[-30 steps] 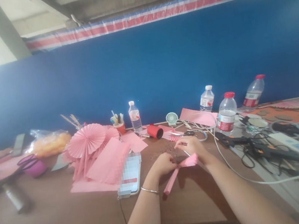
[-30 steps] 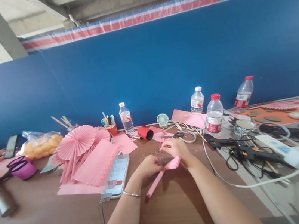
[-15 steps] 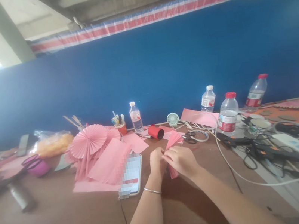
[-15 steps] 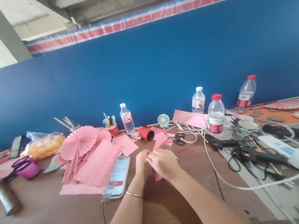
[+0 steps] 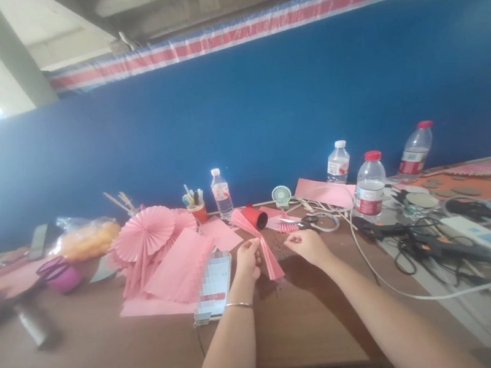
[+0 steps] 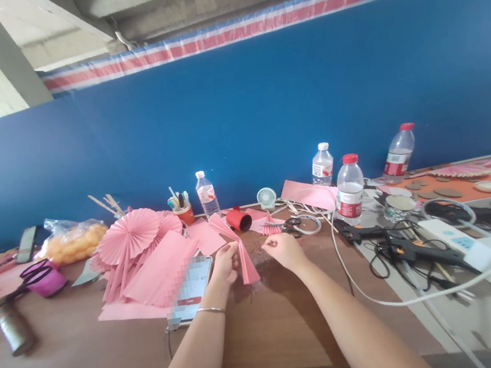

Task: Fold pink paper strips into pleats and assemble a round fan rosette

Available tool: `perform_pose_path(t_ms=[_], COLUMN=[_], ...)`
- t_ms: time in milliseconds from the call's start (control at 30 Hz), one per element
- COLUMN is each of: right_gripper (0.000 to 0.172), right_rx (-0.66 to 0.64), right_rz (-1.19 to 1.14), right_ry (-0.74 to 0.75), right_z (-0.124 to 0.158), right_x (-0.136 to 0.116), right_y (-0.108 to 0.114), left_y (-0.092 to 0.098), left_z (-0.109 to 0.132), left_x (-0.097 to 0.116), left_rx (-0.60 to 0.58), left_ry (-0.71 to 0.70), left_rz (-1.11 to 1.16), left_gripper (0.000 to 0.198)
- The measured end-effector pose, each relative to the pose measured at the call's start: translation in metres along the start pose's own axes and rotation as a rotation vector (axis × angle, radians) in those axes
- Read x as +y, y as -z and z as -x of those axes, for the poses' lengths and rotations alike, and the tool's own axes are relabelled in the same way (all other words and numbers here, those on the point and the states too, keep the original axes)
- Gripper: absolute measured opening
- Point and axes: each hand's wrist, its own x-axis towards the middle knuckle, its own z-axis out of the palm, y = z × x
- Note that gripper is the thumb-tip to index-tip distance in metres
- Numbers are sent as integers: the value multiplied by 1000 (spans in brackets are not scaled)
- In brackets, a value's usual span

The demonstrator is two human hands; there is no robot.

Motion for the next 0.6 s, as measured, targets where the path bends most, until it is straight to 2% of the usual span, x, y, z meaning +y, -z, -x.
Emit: perform_pose_path(t_ms=[67,133,200,233,300,367,433,500,533,600], right_gripper=[22,23,23,22,21,19,18,18,17,15], right_rx=[18,24,-19,-61,-156,-222,-253,-308,-361,-458], right_rz=[-3,3,14,19,52,135,270,431,518,698], right_ry=[-70,-79,-12,38,127,198,280,367,390,416], right_z=[-5,-6,-5,-4,0,1,-1,-8,-11,-18], right_x=[7,9,7,5,-2,-11,-22,-38,-48,-72], right_y=[2,5,10,12,15,19,24,28,29,30], left_y=[-2,-5,-9,-12,-16,-20,-23,-26,-28,-30], left_z=[7,17,28,32,38,40,40,39,38,35], left_x=[6,14,21,24,27,28,25,20,18,14], left_rx=[-106,-272,-509,-590,-743,-832,-839,-773,-709,-493], left_ry=[5,34,109,112,131,131,107,72,53,0], left_rz=[-27,-145,-350,-442,-614,-818,-994,-1080,-1082,-982], left_gripper=[29,26,24,23,21,19,15,10,7,4])
